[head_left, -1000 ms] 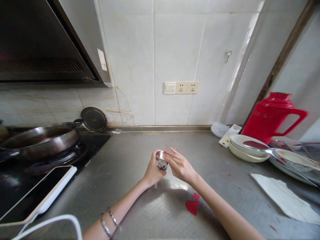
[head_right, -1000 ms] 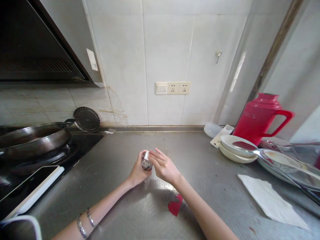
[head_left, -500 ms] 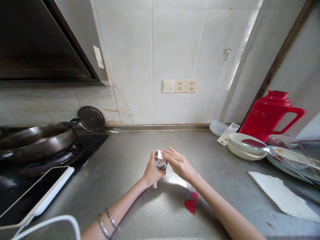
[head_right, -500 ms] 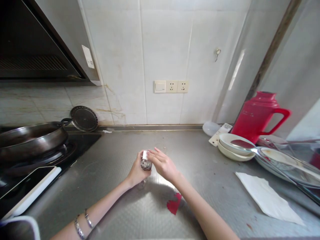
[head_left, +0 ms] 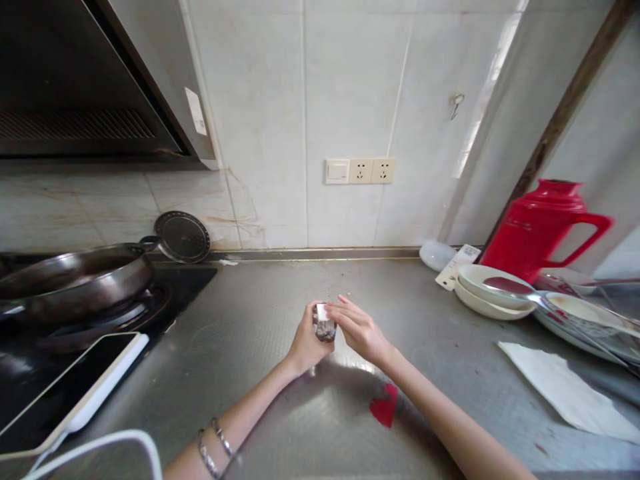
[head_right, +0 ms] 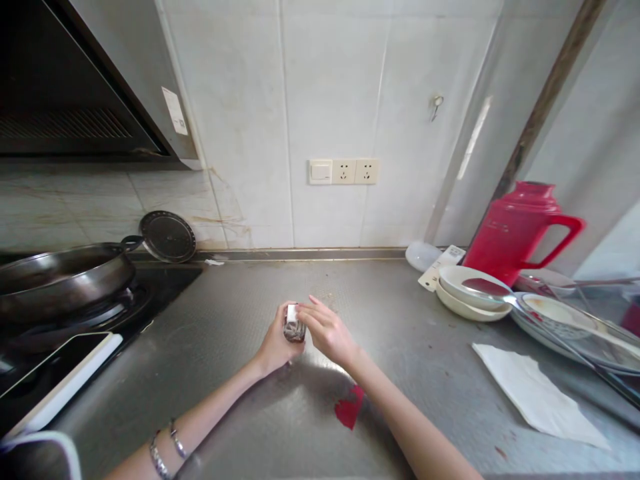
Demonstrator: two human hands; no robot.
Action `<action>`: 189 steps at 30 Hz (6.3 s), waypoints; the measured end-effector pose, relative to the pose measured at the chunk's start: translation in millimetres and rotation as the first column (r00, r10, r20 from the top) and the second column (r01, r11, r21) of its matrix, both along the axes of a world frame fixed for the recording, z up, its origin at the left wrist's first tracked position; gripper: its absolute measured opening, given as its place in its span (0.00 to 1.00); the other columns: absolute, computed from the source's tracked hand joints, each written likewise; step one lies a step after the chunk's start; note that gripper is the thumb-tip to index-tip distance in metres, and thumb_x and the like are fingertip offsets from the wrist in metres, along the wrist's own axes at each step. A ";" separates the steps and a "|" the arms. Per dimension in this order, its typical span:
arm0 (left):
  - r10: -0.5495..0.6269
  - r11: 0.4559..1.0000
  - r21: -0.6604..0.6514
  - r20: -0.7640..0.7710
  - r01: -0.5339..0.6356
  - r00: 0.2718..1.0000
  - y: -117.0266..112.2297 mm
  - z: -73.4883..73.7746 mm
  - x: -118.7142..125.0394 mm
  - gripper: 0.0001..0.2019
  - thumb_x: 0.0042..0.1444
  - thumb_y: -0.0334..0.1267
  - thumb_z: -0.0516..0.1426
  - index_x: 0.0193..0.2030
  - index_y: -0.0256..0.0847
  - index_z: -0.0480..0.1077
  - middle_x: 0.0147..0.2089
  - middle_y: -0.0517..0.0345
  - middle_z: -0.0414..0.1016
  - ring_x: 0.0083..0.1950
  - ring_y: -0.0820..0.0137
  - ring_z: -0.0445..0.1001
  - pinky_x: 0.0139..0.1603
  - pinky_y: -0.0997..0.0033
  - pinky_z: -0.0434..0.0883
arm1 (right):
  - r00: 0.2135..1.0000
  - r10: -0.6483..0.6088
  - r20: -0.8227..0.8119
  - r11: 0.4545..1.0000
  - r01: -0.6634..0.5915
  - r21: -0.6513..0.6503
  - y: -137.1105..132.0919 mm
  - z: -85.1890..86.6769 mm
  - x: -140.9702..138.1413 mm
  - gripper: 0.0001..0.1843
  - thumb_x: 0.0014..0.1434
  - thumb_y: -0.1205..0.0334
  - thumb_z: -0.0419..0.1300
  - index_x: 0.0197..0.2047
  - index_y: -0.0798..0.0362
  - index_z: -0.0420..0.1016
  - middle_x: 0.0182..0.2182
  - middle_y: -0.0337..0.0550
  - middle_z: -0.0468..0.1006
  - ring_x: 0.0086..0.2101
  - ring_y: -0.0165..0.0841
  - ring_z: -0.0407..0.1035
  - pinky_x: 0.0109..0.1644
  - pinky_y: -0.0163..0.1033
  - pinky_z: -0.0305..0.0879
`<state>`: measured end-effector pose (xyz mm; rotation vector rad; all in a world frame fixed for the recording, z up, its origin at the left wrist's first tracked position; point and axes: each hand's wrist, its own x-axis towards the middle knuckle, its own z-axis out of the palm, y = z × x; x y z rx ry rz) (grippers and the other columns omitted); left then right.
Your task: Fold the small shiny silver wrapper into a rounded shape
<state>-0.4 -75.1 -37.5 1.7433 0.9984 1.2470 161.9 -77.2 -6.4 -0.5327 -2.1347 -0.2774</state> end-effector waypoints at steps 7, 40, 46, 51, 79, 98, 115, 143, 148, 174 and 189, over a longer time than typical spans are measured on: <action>-0.039 0.999 -0.008 -0.012 0.039 0.999 -2.7 -2.6 3.2 0.33 0.37 0.23 0.59 0.54 0.39 0.59 0.48 0.52 0.72 0.43 0.67 0.73 0.42 0.71 0.69 | 0.999 0.038 0.019 0.995 -0.036 -0.091 3.5 -5.2 -3.9 0.20 0.63 0.76 0.45 0.54 0.53 0.67 0.47 0.51 0.78 0.52 0.36 0.70 0.62 0.55 0.63; -0.055 0.993 -0.102 0.074 0.062 0.996 -5.8 16.6 -2.2 0.30 0.39 0.33 0.65 0.50 0.39 0.60 0.37 0.61 0.70 0.35 0.73 0.69 0.36 0.74 0.67 | 0.927 -0.090 -0.365 0.972 0.002 -0.234 8.8 -12.0 -8.7 0.16 0.64 0.70 0.50 0.51 0.47 0.74 0.41 0.43 0.81 0.41 0.34 0.77 0.60 0.56 0.64; -0.061 0.992 -0.105 0.040 0.065 0.997 -3.5 15.3 -1.1 0.33 0.38 0.32 0.65 0.53 0.37 0.59 0.43 0.55 0.74 0.40 0.68 0.73 0.41 0.71 0.69 | 0.964 0.004 -0.268 0.982 -0.054 -0.179 -5.2 0.0 -7.6 0.14 0.62 0.70 0.53 0.49 0.51 0.73 0.47 0.49 0.79 0.49 0.38 0.72 0.61 0.55 0.63; -0.064 0.992 -0.106 -0.020 0.062 0.998 -3.7 12.0 0.2 0.31 0.38 0.32 0.65 0.52 0.38 0.61 0.42 0.56 0.75 0.39 0.68 0.74 0.39 0.71 0.69 | 0.953 -0.047 -0.299 0.966 -0.033 -0.256 -4.8 3.3 -8.7 0.09 0.62 0.67 0.55 0.44 0.51 0.74 0.45 0.49 0.79 0.50 0.38 0.72 0.55 0.47 0.71; -0.028 0.999 0.042 -0.113 0.033 0.993 -1.5 11.2 -2.9 0.28 0.39 0.33 0.64 0.50 0.38 0.63 0.47 0.49 0.74 0.47 0.61 0.75 0.45 0.66 0.71 | 0.989 0.085 -0.124 0.991 -0.096 -0.089 -3.7 -6.7 -18.7 0.20 0.62 0.63 0.58 0.57 0.51 0.70 0.48 0.48 0.78 0.53 0.39 0.70 0.58 0.48 0.69; 0.039 0.999 0.001 -0.046 -0.039 0.998 0.7 10.9 -4.3 0.31 0.39 0.35 0.65 0.51 0.39 0.60 0.50 0.48 0.74 0.48 0.61 0.74 0.47 0.65 0.71 | 0.981 0.077 -0.181 0.983 -0.105 -0.150 -4.4 -9.9 -23.4 0.22 0.62 0.63 0.58 0.59 0.50 0.67 0.54 0.50 0.74 0.56 0.39 0.66 0.62 0.52 0.63; 0.006 0.995 -0.097 0.012 -0.004 1.000 -0.9 12.1 -1.4 0.27 0.39 0.33 0.64 0.47 0.39 0.60 0.42 0.55 0.76 0.38 0.68 0.75 0.38 0.73 0.69 | 0.959 0.133 -0.250 0.929 -0.208 -0.304 -9.7 -3.6 -16.8 0.18 0.64 0.69 0.51 0.54 0.50 0.73 0.53 0.46 0.75 0.56 0.38 0.66 0.62 0.49 0.62; 0.058 0.975 -0.208 -0.118 -0.082 0.991 -8.3 16.0 2.6 0.28 0.37 0.31 0.64 0.48 0.37 0.62 0.35 0.59 0.75 0.32 0.70 0.73 0.30 0.74 0.67 | 0.893 -0.128 -0.432 0.876 -0.102 -0.471 -6.2 -7.8 -17.6 0.14 0.64 0.61 0.53 0.46 0.49 0.79 0.45 0.46 0.80 0.46 0.41 0.75 0.51 0.46 0.73; 0.001 0.982 -0.189 0.029 0.004 1.000 -1.6 8.6 2.8 0.25 0.38 0.32 0.64 0.46 0.37 0.63 0.38 0.57 0.76 0.36 0.69 0.74 0.35 0.74 0.69 | 0.948 0.128 -0.293 0.934 -0.214 -0.286 -9.4 -7.7 -14.8 0.17 0.63 0.68 0.52 0.53 0.49 0.74 0.50 0.47 0.77 0.54 0.38 0.69 0.60 0.49 0.65; 0.071 0.978 -0.190 -0.082 -0.086 0.994 -5.7 23.4 -1.2 0.25 0.38 0.33 0.64 0.46 0.36 0.65 0.32 0.60 0.74 0.31 0.72 0.71 0.32 0.75 0.67 | 0.904 -0.101 -0.416 0.936 -0.055 -0.347 -7.3 -12.5 -15.3 0.14 0.64 0.66 0.53 0.49 0.51 0.76 0.47 0.48 0.79 0.49 0.40 0.73 0.53 0.47 0.72; 0.067 0.993 -0.089 -0.150 -0.081 0.986 -5.5 21.9 -3.0 0.27 0.40 0.38 0.66 0.49 0.39 0.66 0.38 0.56 0.78 0.36 0.67 0.76 0.36 0.73 0.69 | 0.966 0.040 -0.256 0.963 -0.106 -0.249 -7.0 -0.9 -8.3 0.18 0.64 0.68 0.50 0.54 0.49 0.73 0.50 0.48 0.77 0.53 0.40 0.70 0.56 0.49 0.70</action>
